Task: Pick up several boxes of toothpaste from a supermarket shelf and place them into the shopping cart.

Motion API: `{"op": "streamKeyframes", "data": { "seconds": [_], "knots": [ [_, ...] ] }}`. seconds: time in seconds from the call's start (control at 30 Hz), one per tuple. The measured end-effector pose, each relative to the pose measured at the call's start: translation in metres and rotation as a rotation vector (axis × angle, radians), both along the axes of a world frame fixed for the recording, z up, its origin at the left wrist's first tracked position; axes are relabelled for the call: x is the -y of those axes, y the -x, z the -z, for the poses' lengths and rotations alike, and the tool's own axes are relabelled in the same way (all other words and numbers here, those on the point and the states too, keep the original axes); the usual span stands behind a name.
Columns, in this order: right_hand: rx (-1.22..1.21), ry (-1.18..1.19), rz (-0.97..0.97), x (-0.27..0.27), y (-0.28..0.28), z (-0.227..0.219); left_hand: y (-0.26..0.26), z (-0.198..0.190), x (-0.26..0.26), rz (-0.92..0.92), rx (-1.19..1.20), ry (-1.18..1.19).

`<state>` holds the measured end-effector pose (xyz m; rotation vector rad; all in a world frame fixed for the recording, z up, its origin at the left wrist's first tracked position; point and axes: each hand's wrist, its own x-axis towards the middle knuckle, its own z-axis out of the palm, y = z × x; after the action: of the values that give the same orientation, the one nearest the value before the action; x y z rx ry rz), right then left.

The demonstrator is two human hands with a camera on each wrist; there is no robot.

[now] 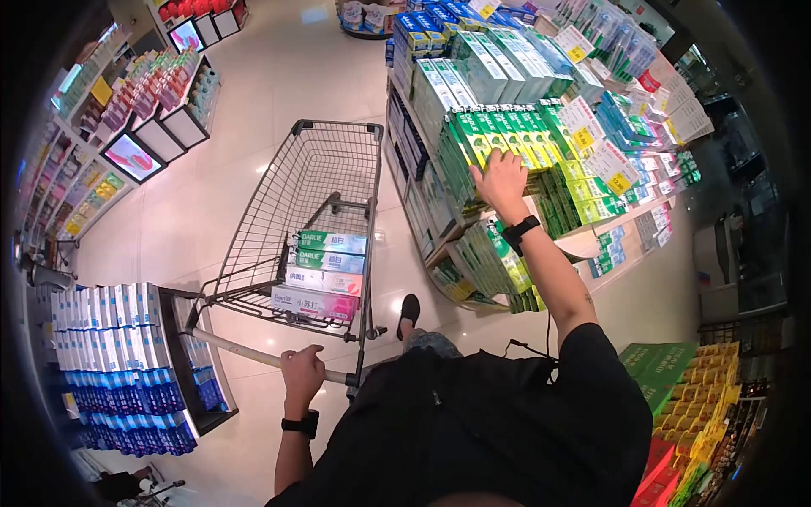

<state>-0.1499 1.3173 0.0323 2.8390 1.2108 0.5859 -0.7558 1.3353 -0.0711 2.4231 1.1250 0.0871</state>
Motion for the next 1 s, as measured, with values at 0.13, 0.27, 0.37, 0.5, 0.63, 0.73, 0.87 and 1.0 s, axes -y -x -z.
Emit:
{"op": "streamKeyframes", "data": {
  "seconds": [0.13,0.27,0.37,0.5,0.63,0.73,0.87,1.0],
  "knots": [
    [0.075,-0.022,-0.006,-0.004,-0.008,-0.012,0.012,-0.006,-0.007,-0.041,-0.101,0.109],
    [-0.048,-0.034,-0.049,-0.006,-0.012,-0.038,0.032,-0.002,-0.013,-0.140,-0.242,0.201],
    [-0.084,-0.096,-0.119,-0.011,-0.026,-0.039,0.022,-0.005,-0.021,-0.208,-0.377,0.242],
    [-0.164,-0.079,-0.117,-0.014,-0.022,-0.040,0.047,0.019,-0.030,-0.348,-0.305,0.355],
    [-0.136,-0.036,-0.110,-0.004,-0.014,-0.042,0.090,0.038,-0.106,0.010,-0.637,0.578],
    [-0.105,-0.007,-0.141,-0.012,-0.001,-0.035,0.045,-0.028,-0.150,-0.167,-0.560,0.357],
    [-0.158,-0.015,-0.062,-0.011,0.000,-0.035,-0.075,-0.119,-0.215,-0.127,-0.191,0.025],
    [-0.135,-0.062,-0.156,0.011,-0.002,-0.043,-0.167,-0.148,-0.266,0.112,0.156,-0.182]
  ]
}}
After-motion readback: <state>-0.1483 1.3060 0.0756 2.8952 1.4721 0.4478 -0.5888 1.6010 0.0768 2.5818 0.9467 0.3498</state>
